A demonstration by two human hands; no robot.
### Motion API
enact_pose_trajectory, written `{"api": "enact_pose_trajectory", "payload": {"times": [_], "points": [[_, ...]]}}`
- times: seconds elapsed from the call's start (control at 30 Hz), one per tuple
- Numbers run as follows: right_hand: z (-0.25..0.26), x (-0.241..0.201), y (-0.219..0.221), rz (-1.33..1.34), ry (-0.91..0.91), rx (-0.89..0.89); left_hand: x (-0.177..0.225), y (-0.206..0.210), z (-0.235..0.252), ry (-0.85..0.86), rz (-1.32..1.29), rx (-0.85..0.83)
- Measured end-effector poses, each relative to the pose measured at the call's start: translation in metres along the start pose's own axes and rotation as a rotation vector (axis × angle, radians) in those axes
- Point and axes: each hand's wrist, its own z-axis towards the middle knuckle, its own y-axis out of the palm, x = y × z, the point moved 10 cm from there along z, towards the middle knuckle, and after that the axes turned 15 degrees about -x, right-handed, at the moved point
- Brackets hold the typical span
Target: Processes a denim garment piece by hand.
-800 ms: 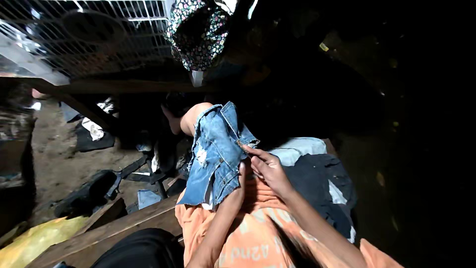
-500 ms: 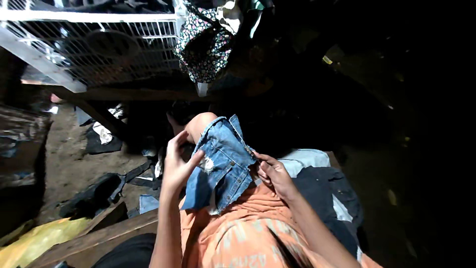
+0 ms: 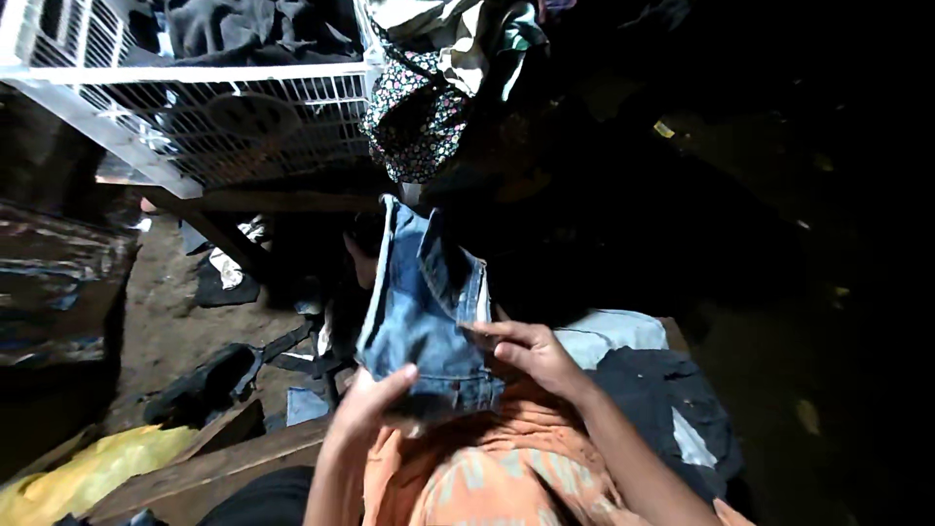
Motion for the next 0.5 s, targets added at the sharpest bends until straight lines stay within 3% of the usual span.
{"api": "enact_pose_trajectory", "payload": {"times": [0.07,0.1,0.27,0.4,0.5], "points": [[-0.006,0.020,0.007,-0.021,0.137,-0.047,-0.046,0.009,0.001,-0.216,-0.044,-0.067],[-0.008,0.024,0.008,-0.013,0.175,-0.062,-0.055,0.010,0.003,-0.233,-0.050,-0.069],[-0.008,0.025,0.008,0.215,0.242,-0.064,-0.026,0.017,0.010,-0.055,-0.001,0.114],[-0.010,0.032,0.013,0.319,0.325,-0.044,-0.037,0.031,0.017,-0.061,-0.180,0.174],[-0.013,0.037,0.012,0.345,0.359,-0.032,-0.047,0.044,0.013,-0.171,-0.306,0.182]]}}
